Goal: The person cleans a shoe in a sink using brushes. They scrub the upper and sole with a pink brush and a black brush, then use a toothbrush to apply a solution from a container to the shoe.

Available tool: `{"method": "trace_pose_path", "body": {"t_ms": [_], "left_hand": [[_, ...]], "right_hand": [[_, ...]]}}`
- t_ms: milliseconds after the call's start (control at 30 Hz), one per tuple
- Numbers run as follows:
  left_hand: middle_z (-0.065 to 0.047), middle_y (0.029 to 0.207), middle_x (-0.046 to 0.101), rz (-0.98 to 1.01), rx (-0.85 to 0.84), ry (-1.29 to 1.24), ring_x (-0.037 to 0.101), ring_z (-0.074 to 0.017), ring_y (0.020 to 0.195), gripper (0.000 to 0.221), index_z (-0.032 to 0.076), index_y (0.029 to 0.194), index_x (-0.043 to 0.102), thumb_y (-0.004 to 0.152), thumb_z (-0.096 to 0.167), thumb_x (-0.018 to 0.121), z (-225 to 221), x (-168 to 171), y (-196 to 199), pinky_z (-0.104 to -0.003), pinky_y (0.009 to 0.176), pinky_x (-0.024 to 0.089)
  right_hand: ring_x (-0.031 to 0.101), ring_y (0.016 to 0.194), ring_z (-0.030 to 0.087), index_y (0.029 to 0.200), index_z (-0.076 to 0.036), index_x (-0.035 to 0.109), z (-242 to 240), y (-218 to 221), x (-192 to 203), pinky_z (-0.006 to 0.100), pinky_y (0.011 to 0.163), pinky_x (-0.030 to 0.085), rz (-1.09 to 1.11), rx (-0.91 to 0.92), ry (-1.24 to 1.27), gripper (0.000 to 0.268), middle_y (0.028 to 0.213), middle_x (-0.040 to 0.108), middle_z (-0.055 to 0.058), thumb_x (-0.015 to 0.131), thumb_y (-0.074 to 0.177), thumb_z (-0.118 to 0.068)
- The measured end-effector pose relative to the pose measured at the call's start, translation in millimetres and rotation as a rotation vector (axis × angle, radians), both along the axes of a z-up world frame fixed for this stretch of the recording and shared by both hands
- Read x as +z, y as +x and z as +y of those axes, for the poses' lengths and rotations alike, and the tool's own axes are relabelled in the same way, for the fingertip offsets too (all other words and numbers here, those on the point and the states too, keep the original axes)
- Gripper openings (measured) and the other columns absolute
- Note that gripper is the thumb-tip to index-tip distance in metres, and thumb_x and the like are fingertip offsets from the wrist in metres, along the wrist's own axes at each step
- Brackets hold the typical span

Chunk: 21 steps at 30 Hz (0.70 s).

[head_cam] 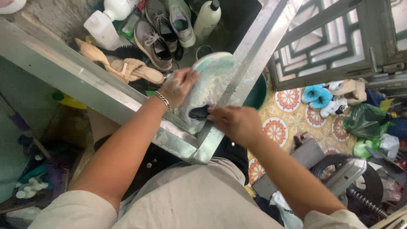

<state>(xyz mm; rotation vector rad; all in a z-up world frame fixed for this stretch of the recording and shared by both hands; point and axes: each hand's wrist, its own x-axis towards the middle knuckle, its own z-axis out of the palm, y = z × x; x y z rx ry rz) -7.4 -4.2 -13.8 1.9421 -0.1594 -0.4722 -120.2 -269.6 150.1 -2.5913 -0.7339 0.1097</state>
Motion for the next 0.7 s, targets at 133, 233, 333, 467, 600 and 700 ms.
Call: {"method": "trace_pose_path", "body": {"t_ms": [133, 233, 333, 467, 600, 700], "left_hand": [[-0.013, 0.117, 0.087, -0.13, -0.041, -0.09, 0.084, -0.0365, 0.12, 0.072, 0.022, 0.124, 0.078, 0.129, 0.081, 0.038, 9.1, 29.0, 0.3, -0.057, 0.111, 0.065], [-0.02, 0.132, 0.086, -0.093, -0.051, -0.083, 0.079, -0.0449, 0.134, 0.074, 0.019, 0.14, 0.078, 0.128, 0.081, 0.039, 6.8, 19.3, -1.9, -0.063, 0.12, 0.061], [-0.023, 0.143, 0.085, -0.048, -0.051, -0.043, 0.075, -0.0493, 0.146, 0.074, 0.018, 0.148, 0.077, 0.127, 0.078, 0.041, 5.3, 33.1, -1.0, -0.068, 0.13, 0.056], [-0.021, 0.146, 0.086, -0.039, -0.019, -0.023, 0.075, -0.0467, 0.149, 0.078, 0.018, 0.153, 0.078, 0.126, 0.082, 0.043, 2.5, 52.5, -3.0, -0.066, 0.134, 0.055], [-0.014, 0.108, 0.078, -0.101, -0.121, -0.116, 0.072, -0.0365, 0.109, 0.093, 0.01, 0.139, 0.079, 0.115, 0.083, 0.027, 4.8, 34.1, 4.4, -0.052, 0.102, 0.05], [-0.019, 0.149, 0.086, 0.044, -0.008, -0.049, 0.073, -0.0455, 0.152, 0.077, 0.021, 0.154, 0.08, 0.125, 0.082, 0.044, -4.1, 30.6, 1.7, -0.064, 0.138, 0.051]], "right_hand": [[0.086, 0.072, 0.046, 0.121, -0.026, 0.087, 14.1, -62.1, 7.5, 0.06, 0.062, 0.067, 0.216, -0.226, -0.029, 0.012, 0.078, 0.085, 0.012, 0.078, 0.116, -0.032], [0.089, 0.073, 0.041, 0.126, -0.033, 0.09, 17.2, -91.9, 6.6, 0.054, 0.063, 0.069, 0.388, -0.416, -0.017, 0.017, 0.075, 0.087, 0.006, 0.078, 0.114, -0.034], [0.089, 0.078, 0.043, 0.128, -0.037, 0.091, 44.9, -81.4, -0.1, 0.056, 0.07, 0.07, 0.462, -0.551, -0.029, 0.02, 0.072, 0.086, 0.01, 0.076, 0.114, -0.041], [0.085, 0.076, 0.053, 0.135, -0.028, 0.089, 60.2, -87.8, -18.8, 0.065, 0.07, 0.064, 0.421, -0.561, 0.034, 0.027, 0.072, 0.084, 0.022, 0.072, 0.116, -0.035], [0.068, 0.063, 0.057, 0.154, -0.024, 0.083, 49.6, -130.2, 3.7, 0.062, 0.059, 0.049, 0.351, -0.483, -0.045, 0.037, 0.072, 0.079, 0.026, 0.074, 0.119, -0.028], [0.083, 0.068, 0.055, 0.143, -0.02, 0.086, 62.6, -122.1, -16.3, 0.066, 0.061, 0.066, 0.199, -0.484, -0.045, 0.03, 0.07, 0.083, 0.023, 0.075, 0.115, -0.017]]}}
